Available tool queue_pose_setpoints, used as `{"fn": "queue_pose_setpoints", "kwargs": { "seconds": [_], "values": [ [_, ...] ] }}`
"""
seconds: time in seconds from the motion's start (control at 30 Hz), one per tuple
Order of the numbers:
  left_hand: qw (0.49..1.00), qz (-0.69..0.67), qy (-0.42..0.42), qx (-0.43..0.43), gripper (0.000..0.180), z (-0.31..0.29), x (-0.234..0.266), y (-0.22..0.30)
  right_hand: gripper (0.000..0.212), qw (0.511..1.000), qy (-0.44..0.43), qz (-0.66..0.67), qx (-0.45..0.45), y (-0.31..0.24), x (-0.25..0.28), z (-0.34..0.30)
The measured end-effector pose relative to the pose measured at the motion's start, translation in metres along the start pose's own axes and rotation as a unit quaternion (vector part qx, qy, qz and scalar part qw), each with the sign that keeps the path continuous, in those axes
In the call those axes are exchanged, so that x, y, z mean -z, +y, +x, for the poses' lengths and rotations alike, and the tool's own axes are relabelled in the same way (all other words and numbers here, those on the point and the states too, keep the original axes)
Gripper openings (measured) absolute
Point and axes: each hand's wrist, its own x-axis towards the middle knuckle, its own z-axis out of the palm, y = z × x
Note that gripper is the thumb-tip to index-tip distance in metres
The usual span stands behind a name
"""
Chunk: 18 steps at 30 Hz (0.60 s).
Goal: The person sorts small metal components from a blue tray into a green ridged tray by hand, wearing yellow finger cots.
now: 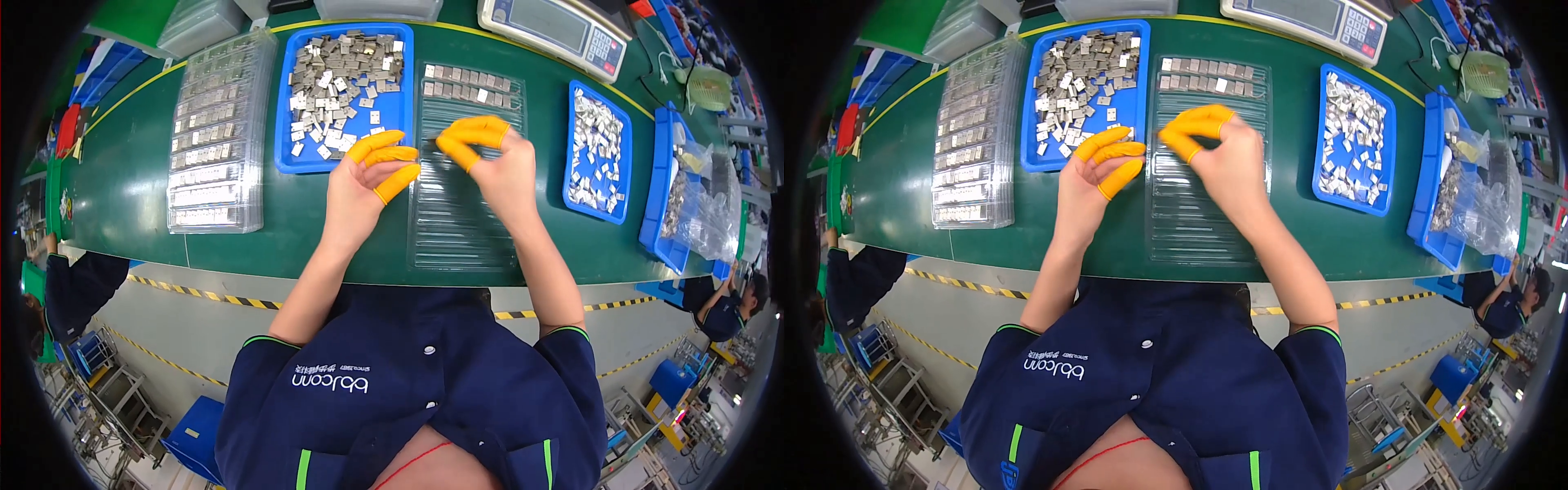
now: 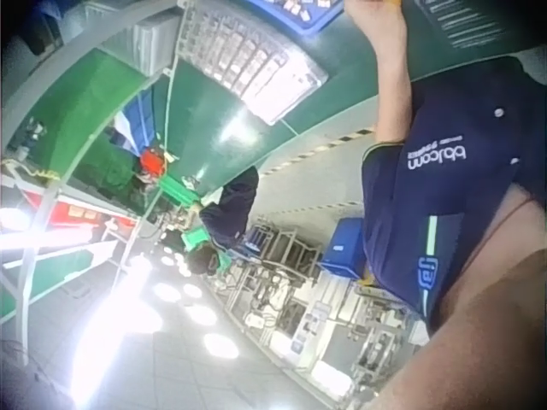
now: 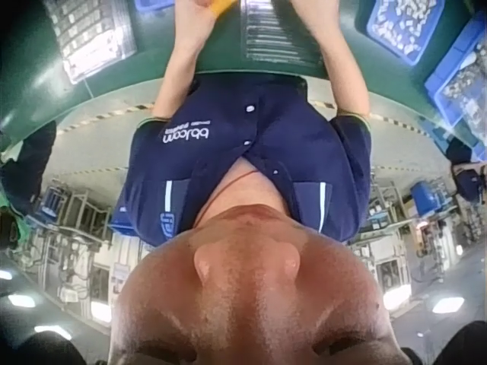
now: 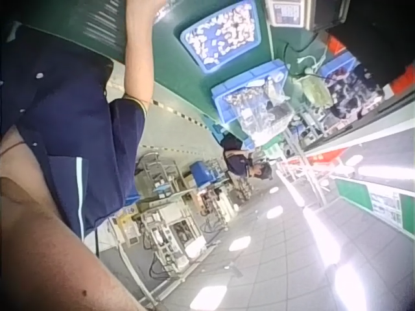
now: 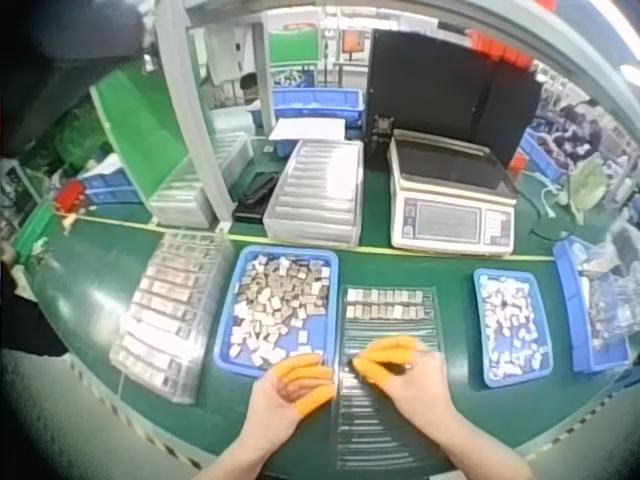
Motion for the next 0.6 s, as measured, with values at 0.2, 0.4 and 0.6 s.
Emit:
{"fn": "queue_pose_setpoints", "kwargs": {
  "seconds": [0.2,0.4,0.6],
  "values": [
    [0.917,0.338,0.107,-0.184,0.024,-0.020,0.010,-0.006,0.011,0.919,0.068,-0.303,0.242,0.036,-0.022,0.035],
    [0.867,0.434,0.136,-0.203,0.023,-0.001,0.027,0.017,0.015,0.922,0.028,-0.315,0.225,0.030,-0.004,0.028],
    [0.777,0.582,0.054,-0.234,0.024,0.029,0.031,0.033,0.018,0.925,0.130,-0.356,-0.035,0.040,0.091,-0.016]
  ]
}}
